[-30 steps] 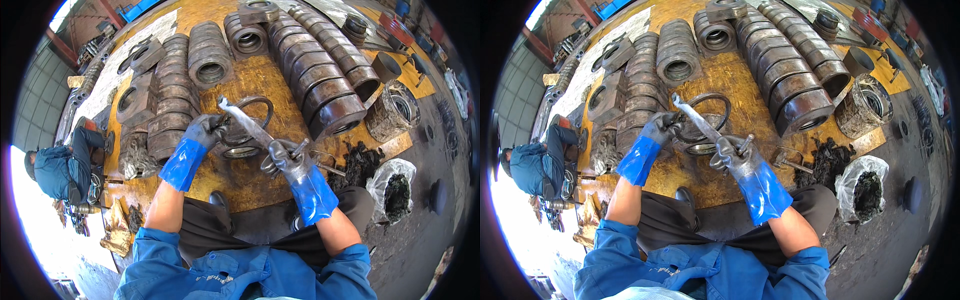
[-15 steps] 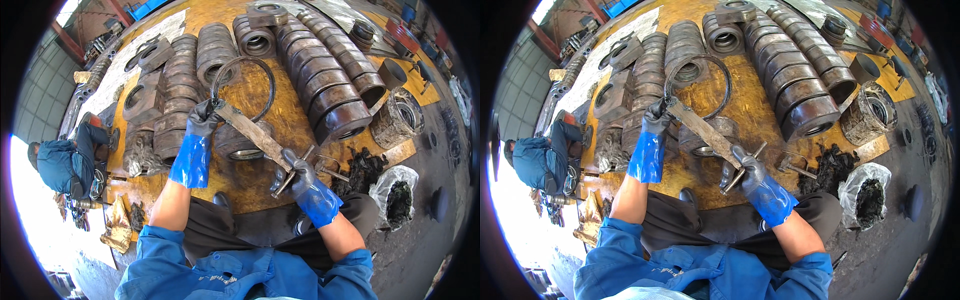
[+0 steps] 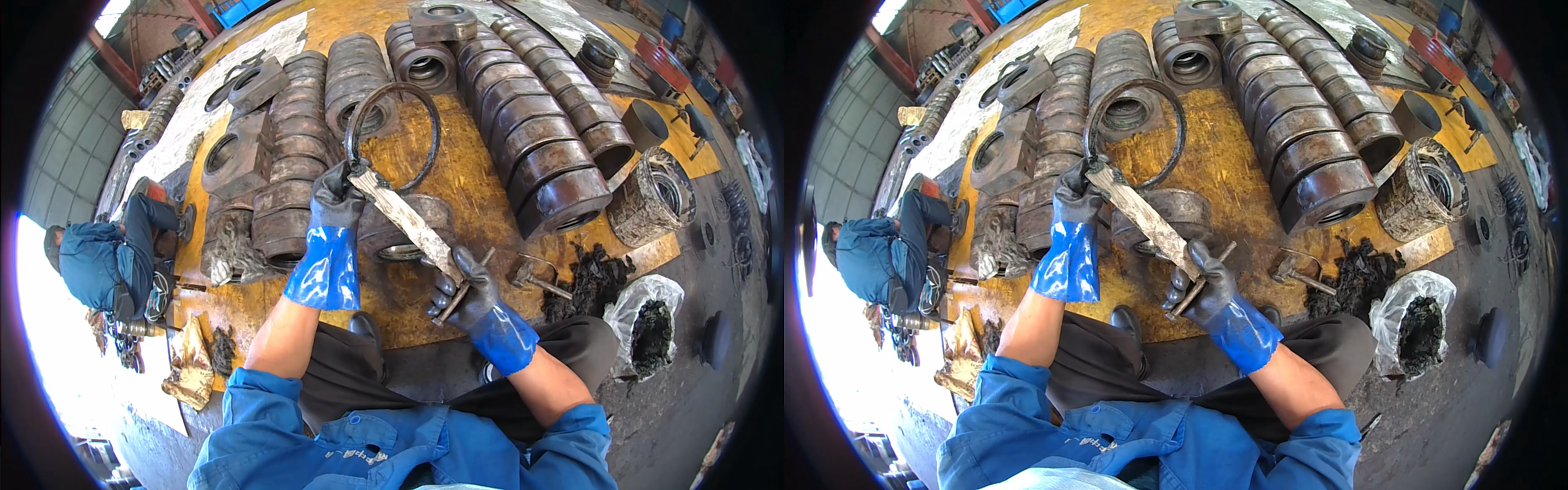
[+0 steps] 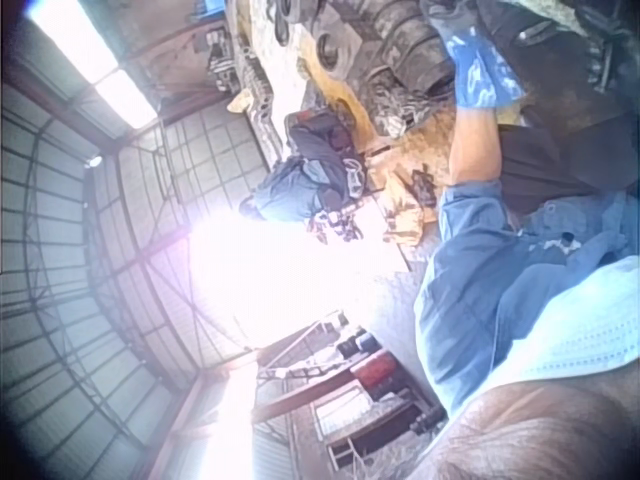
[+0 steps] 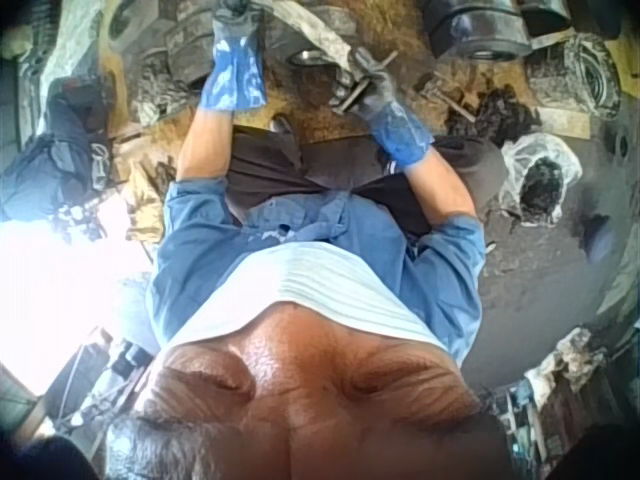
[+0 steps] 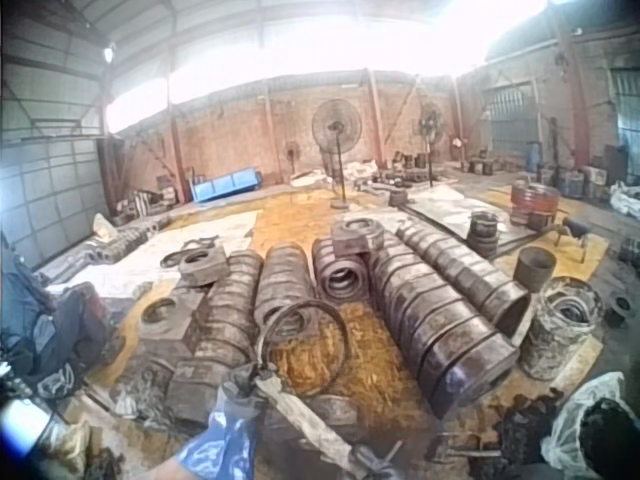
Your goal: The person sits on the floor and uses a metal scraper to clean a dark, greasy ring-shaped object. They repeatedly scrape the surface of the ring and then place it on a pile of similar metal parts.
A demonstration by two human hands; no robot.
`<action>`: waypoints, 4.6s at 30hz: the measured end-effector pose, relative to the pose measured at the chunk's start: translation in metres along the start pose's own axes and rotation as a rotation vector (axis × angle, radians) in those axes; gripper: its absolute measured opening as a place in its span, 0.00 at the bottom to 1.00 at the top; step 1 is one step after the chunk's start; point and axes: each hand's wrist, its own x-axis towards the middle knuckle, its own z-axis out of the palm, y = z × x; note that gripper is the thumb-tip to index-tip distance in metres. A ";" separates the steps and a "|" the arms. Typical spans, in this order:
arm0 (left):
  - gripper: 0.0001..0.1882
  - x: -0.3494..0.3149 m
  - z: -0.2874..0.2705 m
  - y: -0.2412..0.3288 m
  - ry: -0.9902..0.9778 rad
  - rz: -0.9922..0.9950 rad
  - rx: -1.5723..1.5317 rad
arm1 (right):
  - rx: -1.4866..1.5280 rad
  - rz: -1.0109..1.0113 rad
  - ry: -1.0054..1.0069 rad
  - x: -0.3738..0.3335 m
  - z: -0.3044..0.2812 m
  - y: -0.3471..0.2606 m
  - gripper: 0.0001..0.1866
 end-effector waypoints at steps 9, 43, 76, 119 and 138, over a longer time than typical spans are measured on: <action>0.10 -0.010 0.023 0.019 0.043 0.014 0.100 | 0.071 -0.063 -0.004 0.006 0.008 -0.004 0.26; 0.18 0.014 -0.043 0.014 0.096 -0.251 -0.375 | -0.795 -0.329 0.355 -0.060 0.032 -0.061 0.22; 0.11 0.006 -0.015 0.012 0.172 -0.397 -0.629 | -0.586 -0.318 0.107 -0.045 0.021 -0.047 0.28; 0.09 0.018 -0.057 -0.011 0.014 -0.137 -1.023 | 0.194 -0.092 -0.017 -0.018 0.000 -0.011 0.26; 0.22 0.012 -0.076 0.010 -0.212 -0.175 0.004 | -0.057 -0.347 0.055 -0.051 -0.004 -0.088 0.31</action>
